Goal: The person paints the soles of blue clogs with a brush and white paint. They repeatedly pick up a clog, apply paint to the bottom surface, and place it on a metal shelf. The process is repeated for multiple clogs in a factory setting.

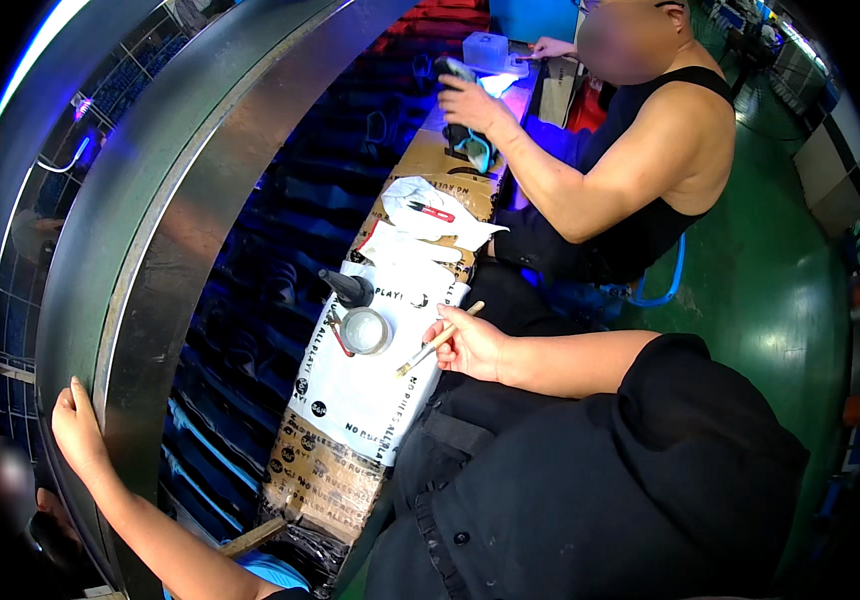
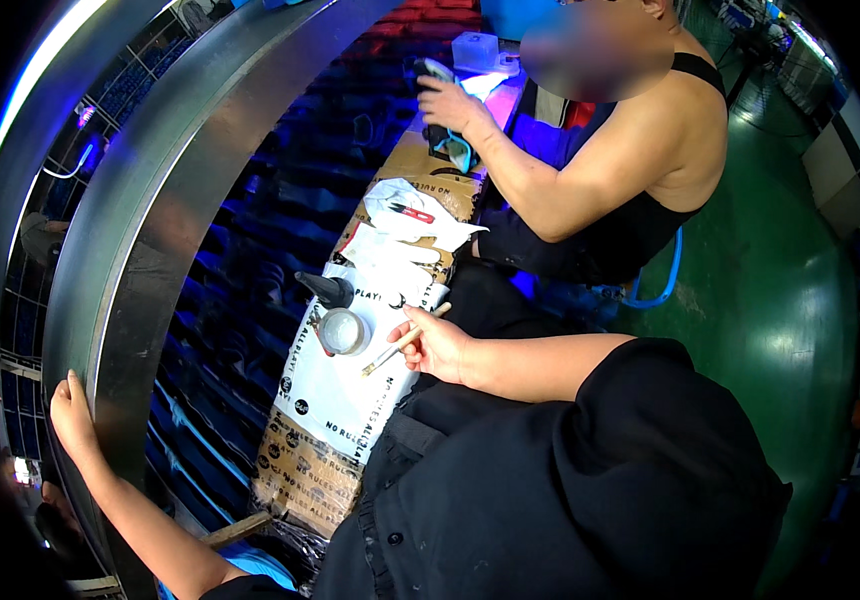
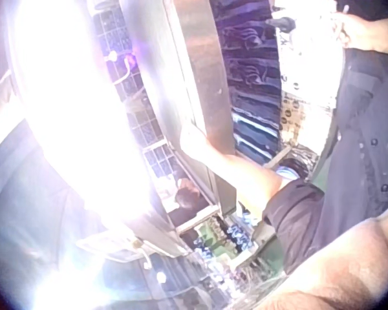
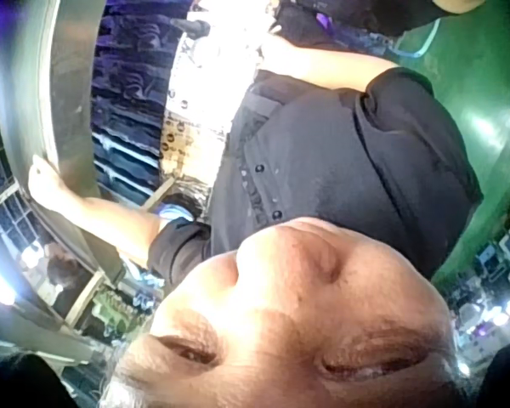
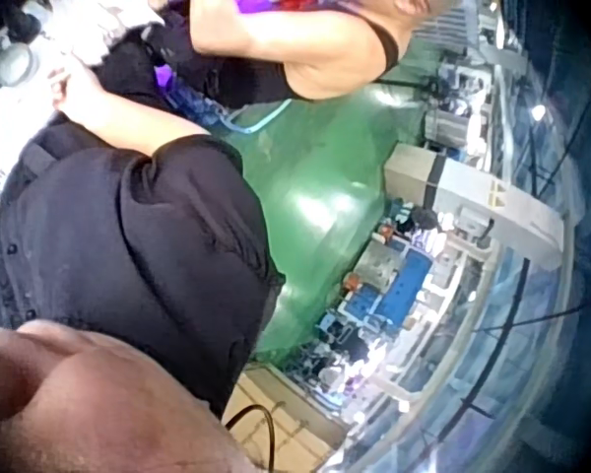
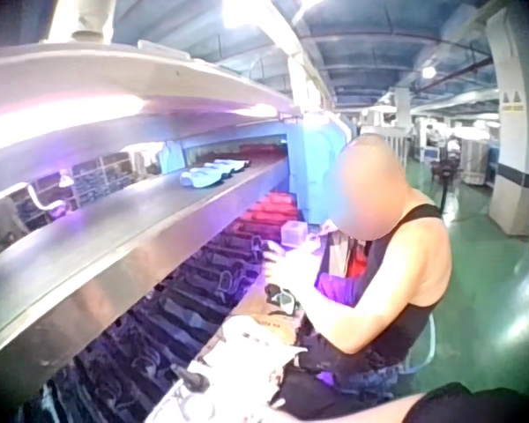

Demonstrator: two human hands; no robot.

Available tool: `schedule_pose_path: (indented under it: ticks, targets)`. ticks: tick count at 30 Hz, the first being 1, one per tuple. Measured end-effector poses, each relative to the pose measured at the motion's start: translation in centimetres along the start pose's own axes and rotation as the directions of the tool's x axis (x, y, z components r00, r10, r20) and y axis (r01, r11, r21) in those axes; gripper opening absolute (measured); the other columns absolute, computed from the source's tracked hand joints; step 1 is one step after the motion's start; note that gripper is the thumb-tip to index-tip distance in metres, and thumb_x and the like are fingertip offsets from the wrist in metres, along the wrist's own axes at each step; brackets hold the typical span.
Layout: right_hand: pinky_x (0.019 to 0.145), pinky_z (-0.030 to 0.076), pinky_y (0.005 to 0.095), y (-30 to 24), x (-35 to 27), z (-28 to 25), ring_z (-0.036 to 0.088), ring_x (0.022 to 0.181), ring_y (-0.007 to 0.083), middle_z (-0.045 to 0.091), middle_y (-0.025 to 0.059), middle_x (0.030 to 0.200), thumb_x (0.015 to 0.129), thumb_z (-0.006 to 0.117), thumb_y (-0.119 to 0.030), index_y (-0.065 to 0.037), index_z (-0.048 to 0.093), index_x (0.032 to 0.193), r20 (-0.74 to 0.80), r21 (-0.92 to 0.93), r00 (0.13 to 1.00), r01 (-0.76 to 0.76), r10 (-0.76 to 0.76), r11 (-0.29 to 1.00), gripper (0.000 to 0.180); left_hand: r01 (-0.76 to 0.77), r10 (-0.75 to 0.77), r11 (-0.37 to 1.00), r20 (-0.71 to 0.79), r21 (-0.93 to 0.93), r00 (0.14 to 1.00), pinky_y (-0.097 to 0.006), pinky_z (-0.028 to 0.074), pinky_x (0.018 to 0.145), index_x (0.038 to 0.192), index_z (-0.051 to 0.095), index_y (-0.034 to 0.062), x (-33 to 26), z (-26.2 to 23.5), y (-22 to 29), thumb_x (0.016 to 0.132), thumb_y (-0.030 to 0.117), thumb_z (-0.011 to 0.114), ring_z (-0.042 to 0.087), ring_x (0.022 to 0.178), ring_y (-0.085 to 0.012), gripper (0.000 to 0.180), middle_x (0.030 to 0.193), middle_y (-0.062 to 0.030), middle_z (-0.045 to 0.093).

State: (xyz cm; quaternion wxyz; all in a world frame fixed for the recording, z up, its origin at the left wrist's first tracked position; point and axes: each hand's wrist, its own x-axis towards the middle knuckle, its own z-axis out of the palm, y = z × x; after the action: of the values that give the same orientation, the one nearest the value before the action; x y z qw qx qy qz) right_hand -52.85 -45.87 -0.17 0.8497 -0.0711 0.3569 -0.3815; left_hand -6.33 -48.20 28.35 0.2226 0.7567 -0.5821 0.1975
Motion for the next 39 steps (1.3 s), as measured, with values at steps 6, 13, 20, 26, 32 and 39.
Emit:
schedule_pose_path:
  ticks: [6, 13, 20, 26, 32, 39]
  targets:
    - [0.058, 0.035, 0.0255, -0.6, -0.5, -0.2, 0.037, 0.052, 0.0091, 0.041, -0.0028, 0.059, 0.097, 0.038, -0.045, -0.006, 0.059, 0.083, -0.018, 0.037, 1.0, 0.01, -0.009, 0.999, 0.047, 0.006, -0.006, 0.995, -0.006, 0.097, 1.0, -0.037, 0.035, 0.054, 0.072, 0.044, -0.0056, -0.1, -0.6, 0.4, 0.096, 0.033, 0.047, 0.029, 0.057, -0.0221, 0.046, 0.06, -0.0158, 0.035]
    - [0.059, 0.037, 0.0264, 0.2, -0.7, 0.3, 0.038, 0.051, 0.0093, 0.041, -0.0029, 0.058, 0.096, 0.04, -0.046, -0.006, 0.059, 0.085, 0.009, 0.002, 1.0, 0.004, -0.004, 1.0, 0.046, 0.055, -0.029, 0.986, -0.162, 0.159, 0.986, -0.042, 0.039, 0.057, 0.078, 0.053, -0.0037, -1.2, -1.3, 2.5, 0.095, 0.037, 0.045, 0.043, 0.059, -0.0354, 0.045, 0.065, -0.0219, 0.048]
    - [0.06, 0.039, 0.0293, 0.7, -0.8, 0.3, 0.039, 0.052, 0.0118, 0.043, 0.0004, 0.057, 0.095, 0.042, -0.046, -0.004, 0.058, 0.083, -0.02, -0.011, 1.0, 0.007, -0.007, 1.0, 0.045, 0.179, -0.16, 0.966, -0.109, 0.188, 0.981, -0.045, 0.048, 0.073, 0.097, 0.066, 0.0081, -1.3, -0.8, 3.0, 0.089, 0.047, 0.046, 0.061, 0.084, -0.041, 0.045, 0.089, -0.0209, 0.064]
    - [0.06, 0.038, 0.0293, 1.7, -0.6, 2.5, 0.039, 0.054, 0.0133, 0.041, 0.0002, 0.058, 0.093, 0.049, -0.043, -0.008, 0.054, 0.079, -0.049, 0.01, 0.999, -0.006, 0.007, 1.0, 0.038, 0.212, -0.171, 0.951, -0.188, 0.225, 0.967, -0.047, 0.049, 0.076, 0.086, 0.068, 0.0068, -1.7, -1.7, 3.9, 0.082, 0.044, 0.047, 0.062, 0.086, -0.0403, 0.043, 0.088, -0.0216, 0.065]
    - [0.064, 0.04, 0.0292, 2.0, 1.1, 5.1, 0.035, 0.055, 0.0118, 0.035, -0.0023, 0.059, 0.091, 0.053, -0.046, -0.014, 0.05, 0.079, -0.117, -0.059, 0.993, -0.003, -0.004, 0.998, 0.035, 0.142, -0.112, 0.985, -0.258, 0.1, 0.96, -0.045, 0.051, 0.065, 0.069, 0.067, 0.004, -2.1, -1.9, 2.8, 0.078, 0.04, 0.054, 0.063, 0.069, -0.0381, 0.039, 0.068, -0.0189, 0.064]
    - [0.062, 0.043, 0.0295, 2.7, 1.8, 7.1, 0.039, 0.051, 0.0114, 0.038, -0.0009, 0.054, 0.093, 0.05, -0.045, -0.012, 0.053, 0.078, -0.032, -0.104, 0.999, -0.007, 0.004, 0.995, 0.037, 0.146, -0.149, 0.989, -0.363, -0.037, 0.92, -0.041, 0.052, 0.061, 0.066, 0.067, 0.0033, -2.2, -1.4, 2.6, 0.076, 0.029, 0.063, 0.063, 0.063, -0.0328, 0.028, 0.064, -0.016, 0.063]
